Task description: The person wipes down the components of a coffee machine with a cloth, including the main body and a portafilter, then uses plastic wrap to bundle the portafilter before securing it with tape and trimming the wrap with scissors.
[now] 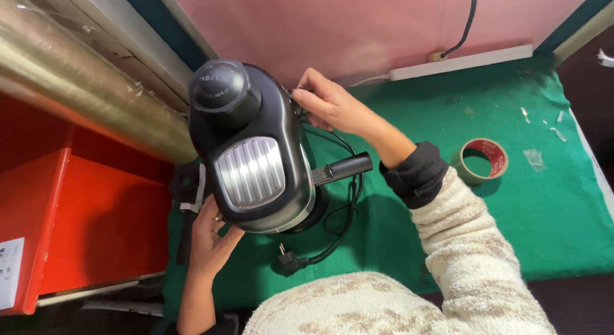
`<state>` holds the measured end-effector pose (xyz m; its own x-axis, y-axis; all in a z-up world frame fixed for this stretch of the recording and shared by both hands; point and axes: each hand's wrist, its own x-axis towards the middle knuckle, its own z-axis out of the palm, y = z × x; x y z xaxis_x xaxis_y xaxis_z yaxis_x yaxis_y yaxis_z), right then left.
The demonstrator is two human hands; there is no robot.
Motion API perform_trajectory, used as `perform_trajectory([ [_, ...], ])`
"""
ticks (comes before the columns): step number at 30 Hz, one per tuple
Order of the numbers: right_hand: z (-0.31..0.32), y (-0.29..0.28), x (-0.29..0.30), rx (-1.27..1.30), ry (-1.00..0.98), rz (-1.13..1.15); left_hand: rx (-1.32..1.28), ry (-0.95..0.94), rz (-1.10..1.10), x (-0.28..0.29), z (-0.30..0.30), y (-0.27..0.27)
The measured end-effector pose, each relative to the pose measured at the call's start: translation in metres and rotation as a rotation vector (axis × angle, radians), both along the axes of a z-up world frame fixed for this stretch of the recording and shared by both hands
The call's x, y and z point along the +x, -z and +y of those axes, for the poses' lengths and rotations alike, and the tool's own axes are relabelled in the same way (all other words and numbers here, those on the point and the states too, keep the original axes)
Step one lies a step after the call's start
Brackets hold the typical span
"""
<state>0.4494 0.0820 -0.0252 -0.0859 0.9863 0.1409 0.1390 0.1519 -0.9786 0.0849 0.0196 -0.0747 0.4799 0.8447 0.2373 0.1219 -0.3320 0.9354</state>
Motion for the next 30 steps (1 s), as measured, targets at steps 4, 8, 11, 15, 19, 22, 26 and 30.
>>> perform_trajectory([
  [4, 0.001, 0.001, 0.017, 0.059, -0.271, 0.091, -0.021, -0.008, 0.015, -0.001, -0.002, 0.002],
  [8, 0.006, 0.02, 0.034, 0.159, -0.369, 0.129, -0.049, 0.014, -0.045, 0.002, -0.004, 0.002],
  [11, 0.001, 0.008, 0.026, 0.214, -0.32, 0.175, -0.021, 0.022, -0.03, 0.002, -0.004, 0.005],
  [15, 0.012, 0.01, 0.009, 0.046, -0.093, 0.162, -0.037, 0.014, -0.028, 0.003, -0.005, 0.005],
  [19, 0.02, 0.007, 0.017, -0.124, -0.162, 0.201, -0.026, 0.002, -0.017, 0.003, -0.005, 0.003],
  [22, 0.02, 0.001, 0.026, -0.172, -0.236, 0.223, -0.021, -0.015, -0.011, 0.001, -0.006, 0.005],
  [26, 0.03, 0.028, 0.044, -0.217, -0.344, 0.488, -0.055, 0.002, -0.102, -0.001, -0.005, 0.009],
  [30, 0.013, 0.036, 0.033, -0.223, -0.281, 0.442, -0.117, 0.095, -0.248, 0.007, -0.001, 0.018],
])
